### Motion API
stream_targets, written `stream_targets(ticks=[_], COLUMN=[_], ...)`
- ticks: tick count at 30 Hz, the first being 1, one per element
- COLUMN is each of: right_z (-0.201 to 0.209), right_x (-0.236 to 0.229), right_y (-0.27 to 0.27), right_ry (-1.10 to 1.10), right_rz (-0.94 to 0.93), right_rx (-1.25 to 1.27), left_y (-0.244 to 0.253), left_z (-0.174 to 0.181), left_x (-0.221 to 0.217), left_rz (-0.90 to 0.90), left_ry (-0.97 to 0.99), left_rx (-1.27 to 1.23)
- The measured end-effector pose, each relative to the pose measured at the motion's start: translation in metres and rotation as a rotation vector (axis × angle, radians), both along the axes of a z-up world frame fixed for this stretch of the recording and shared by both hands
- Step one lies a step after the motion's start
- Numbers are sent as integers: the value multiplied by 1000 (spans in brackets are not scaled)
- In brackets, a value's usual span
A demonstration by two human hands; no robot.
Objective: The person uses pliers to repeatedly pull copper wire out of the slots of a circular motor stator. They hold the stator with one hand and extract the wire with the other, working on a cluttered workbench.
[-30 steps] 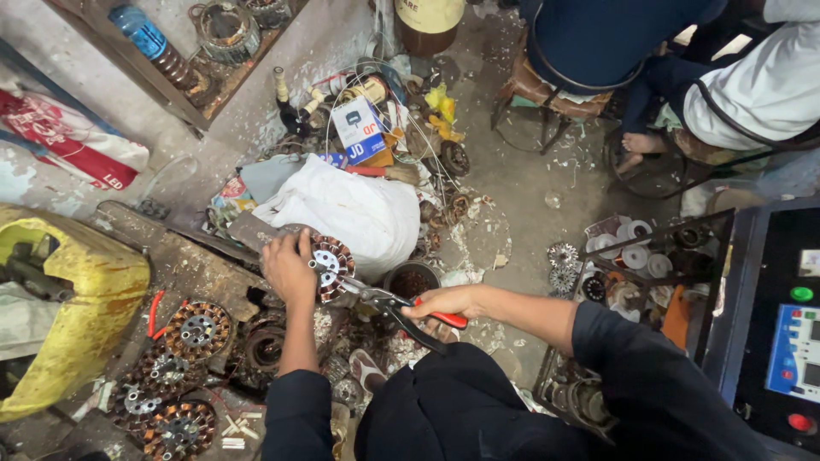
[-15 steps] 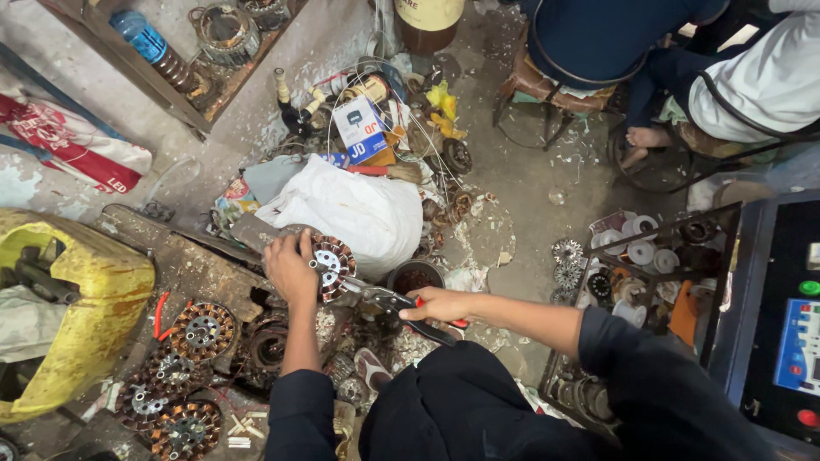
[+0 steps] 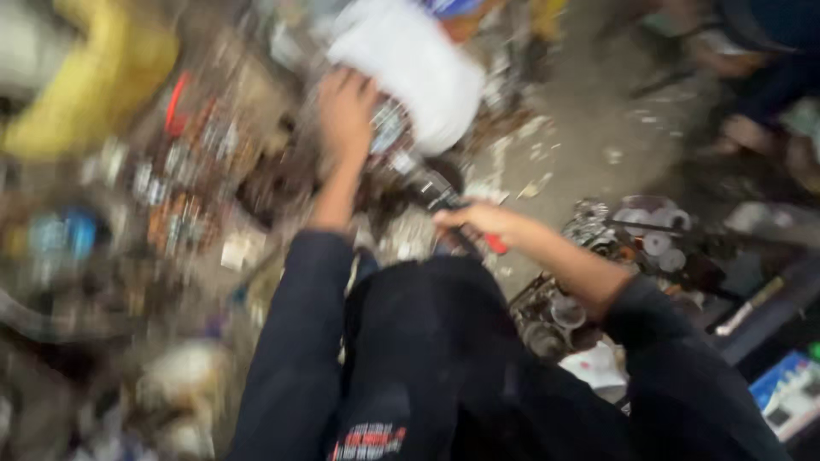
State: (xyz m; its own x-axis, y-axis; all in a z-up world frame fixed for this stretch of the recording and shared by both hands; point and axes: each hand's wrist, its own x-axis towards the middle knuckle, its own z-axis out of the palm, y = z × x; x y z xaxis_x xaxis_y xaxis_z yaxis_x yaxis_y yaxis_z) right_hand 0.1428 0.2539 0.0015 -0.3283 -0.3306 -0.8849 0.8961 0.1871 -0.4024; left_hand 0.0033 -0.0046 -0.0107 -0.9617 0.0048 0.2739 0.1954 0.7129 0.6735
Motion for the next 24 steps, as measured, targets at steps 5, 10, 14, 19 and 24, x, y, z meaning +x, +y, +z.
stream_targets(ticks=[5,10,14,19,24], right_z=[14,31,36,26,4], right_x=[-4,-14,-27,-23,3], right_y=[1,-5,2,3,-6], right_ry=[148,106,-10,28,256], right_rz=[124,148,153,104,176], right_rx=[26,67,79,-77,71], left_y=[14,16,14,17,12], left_z=[-17,-14,-12,1,-2], left_x=[-9,-11,-7,-9,-6], left_rz=[176,175,181,167,180], left_ry=[51,-37,47,79,134], left_rx=[-119,-116,-114,-131,-97])
